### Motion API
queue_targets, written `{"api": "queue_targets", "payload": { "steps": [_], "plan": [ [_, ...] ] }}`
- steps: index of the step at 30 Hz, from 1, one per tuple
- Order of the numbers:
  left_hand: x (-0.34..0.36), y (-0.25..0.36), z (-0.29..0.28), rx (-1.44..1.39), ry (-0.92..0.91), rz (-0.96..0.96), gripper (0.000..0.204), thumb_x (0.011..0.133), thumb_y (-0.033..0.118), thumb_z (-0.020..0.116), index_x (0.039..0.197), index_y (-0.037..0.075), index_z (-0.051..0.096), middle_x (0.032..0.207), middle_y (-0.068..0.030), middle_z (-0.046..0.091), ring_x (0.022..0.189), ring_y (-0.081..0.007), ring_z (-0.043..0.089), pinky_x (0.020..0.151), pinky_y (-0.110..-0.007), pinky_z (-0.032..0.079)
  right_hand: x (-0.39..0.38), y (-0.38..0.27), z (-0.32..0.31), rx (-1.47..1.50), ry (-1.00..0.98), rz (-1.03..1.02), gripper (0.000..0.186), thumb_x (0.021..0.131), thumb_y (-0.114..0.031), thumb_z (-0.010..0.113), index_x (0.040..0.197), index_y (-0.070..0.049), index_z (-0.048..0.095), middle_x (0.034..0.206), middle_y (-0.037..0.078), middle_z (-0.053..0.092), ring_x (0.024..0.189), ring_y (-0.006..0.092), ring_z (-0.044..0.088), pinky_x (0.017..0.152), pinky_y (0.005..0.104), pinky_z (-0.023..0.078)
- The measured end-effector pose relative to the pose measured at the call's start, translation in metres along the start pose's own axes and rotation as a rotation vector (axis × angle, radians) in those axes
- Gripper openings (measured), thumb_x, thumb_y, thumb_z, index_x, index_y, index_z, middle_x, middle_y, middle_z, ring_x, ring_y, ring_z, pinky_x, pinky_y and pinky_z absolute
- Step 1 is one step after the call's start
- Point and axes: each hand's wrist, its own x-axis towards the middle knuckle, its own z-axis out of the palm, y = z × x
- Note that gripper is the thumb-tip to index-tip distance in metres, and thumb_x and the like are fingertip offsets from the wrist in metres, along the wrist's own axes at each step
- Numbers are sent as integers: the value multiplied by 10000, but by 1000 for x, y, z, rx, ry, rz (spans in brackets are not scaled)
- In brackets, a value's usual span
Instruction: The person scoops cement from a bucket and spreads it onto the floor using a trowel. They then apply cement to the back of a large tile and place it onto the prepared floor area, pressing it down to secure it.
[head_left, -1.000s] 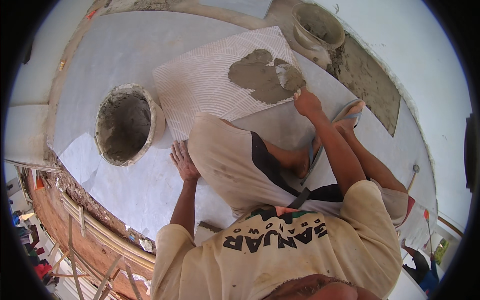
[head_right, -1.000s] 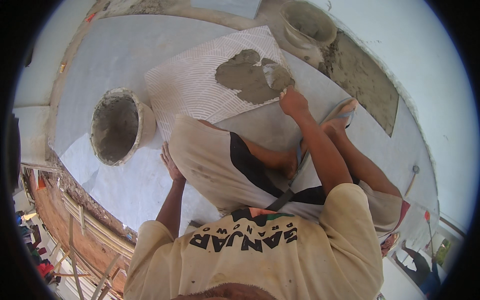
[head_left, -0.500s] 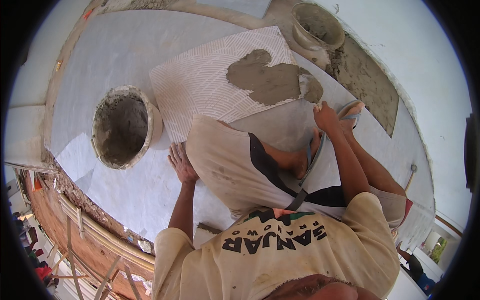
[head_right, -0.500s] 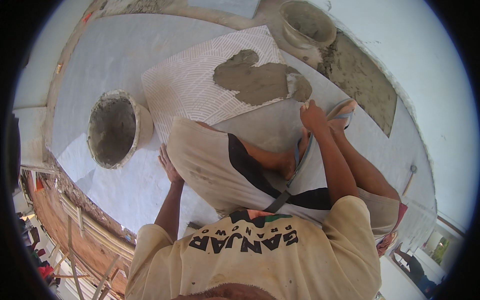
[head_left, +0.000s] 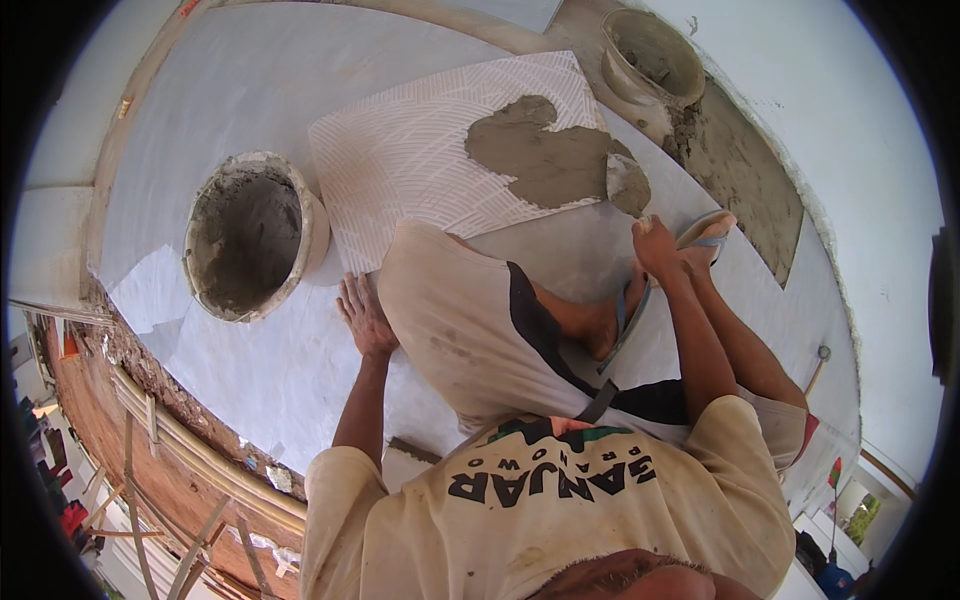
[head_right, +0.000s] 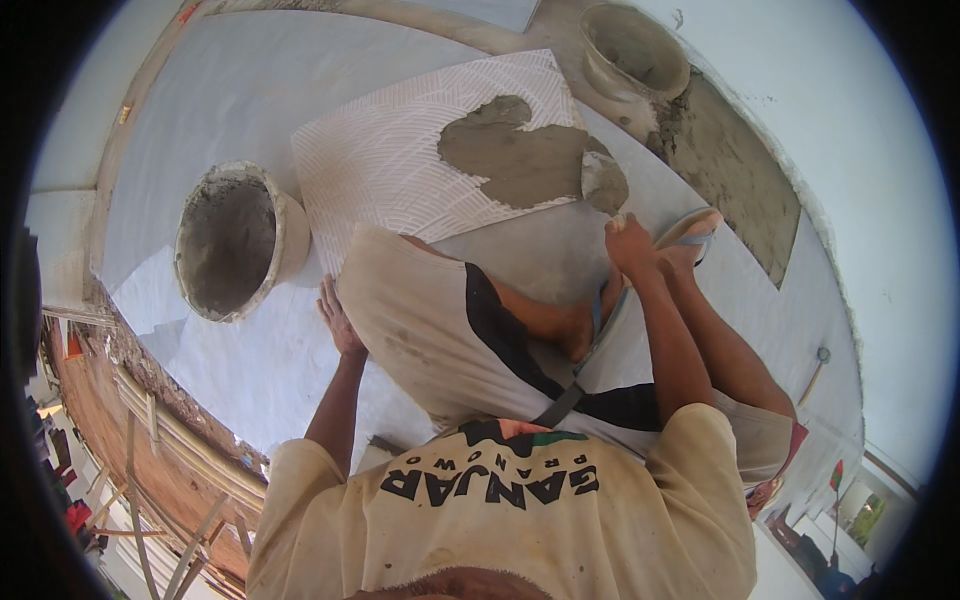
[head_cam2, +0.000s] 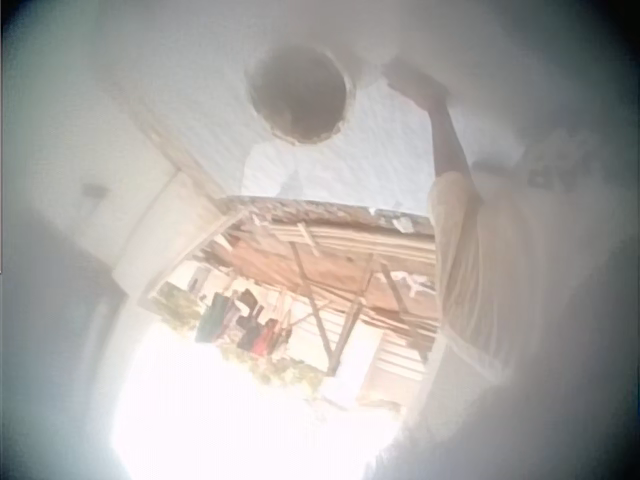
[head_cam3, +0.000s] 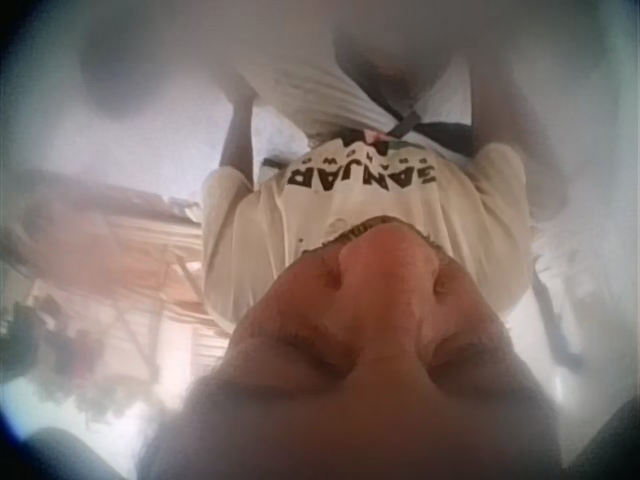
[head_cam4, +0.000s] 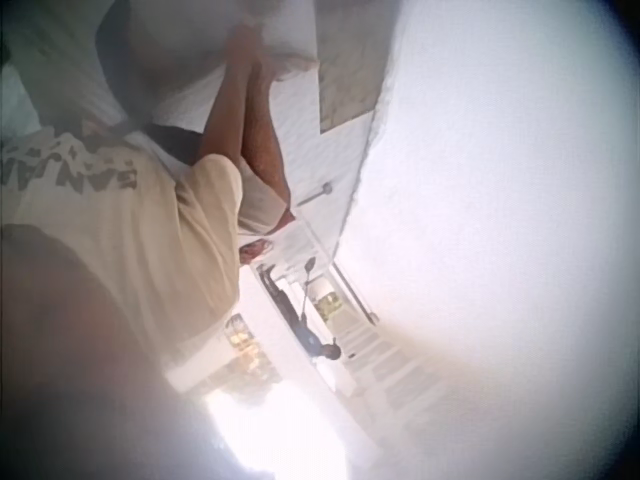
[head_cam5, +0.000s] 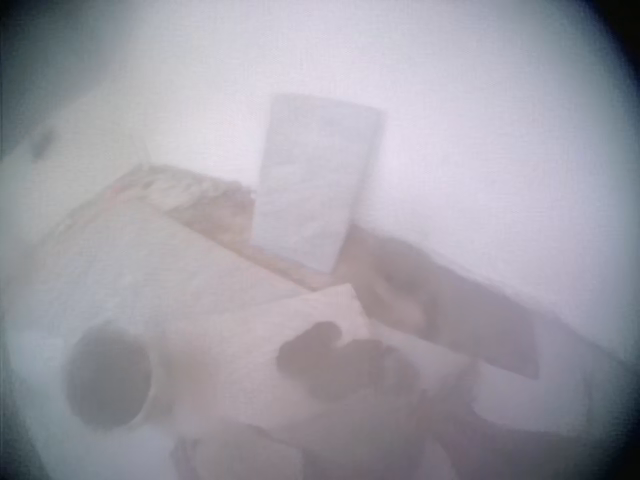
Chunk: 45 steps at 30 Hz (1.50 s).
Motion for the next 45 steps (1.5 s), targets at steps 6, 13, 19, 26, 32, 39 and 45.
{"api": "queue_targets", "payload": {
  "steps": [6,13,19,26,32,39,45],
  "plan": [
    [-1,-2,-3,-42,25,16,873,889,500,533,1552,49,187,1620,-191,138,1512,-356,60,1211,-533,24,-22,-61,25,560,-622,38,375,964,-400,517,1047,-35,547,724,110,587,570,163,617,481,378,510],
    [-1,0,-1,-35,27,-8,894,874,521,541,1550,46,198,1617,-200,150,1506,-375,83,1209,-539,39,-68,-83,70,115,-431,-354,519,966,-378,520,1288,29,510,943,320,659,916,457,657,807,527,509],
    [-3,-4,4,-8,45,1,915,865,541,552,1545,37,203,1616,-204,149,1505,-379,85,1207,-546,43,-62,-99,17,-25,-550,-458,510,963,-372,523,1286,21,483,956,326,656,942,487,638,831,556,492],
    [2,0,2,-2,29,-14,908,878,530,543,1550,41,178,1621,-195,132,1508,-372,68,1210,-537,35,18,-145,31,-98,-220,-467,361,965,-351,528,1106,-20,490,867,258,665,859,455,653,774,567,498],
    [1,-1,1,12,-2,-10,892,883,506,536,1549,34,176,1621,-200,130,1510,-369,63,1211,-537,27,94,-142,25,-156,-102,-425,360,965,-345,529,1116,-20,494,931,260,663,924,440,646,820,557,491],
    [1,0,-3,-16,-5,-19,896,875,514,538,1544,28,193,1617,-208,144,1508,-376,73,1208,-545,33,138,-114,2,-168,-128,-233,423,964,-354,522,1205,-6,507,1079,274,655,1040,448,624,873,553,484],
    [1,-1,-2,-88,37,-4,923,873,610,475,1532,13,229,1606,-227,166,1500,-397,95,1202,-557,47,142,-69,-8,-208,-152,-126,448,969,-365,491,1209,13,501,1086,304,643,1065,457,614,907,558,473]
  ]
}}
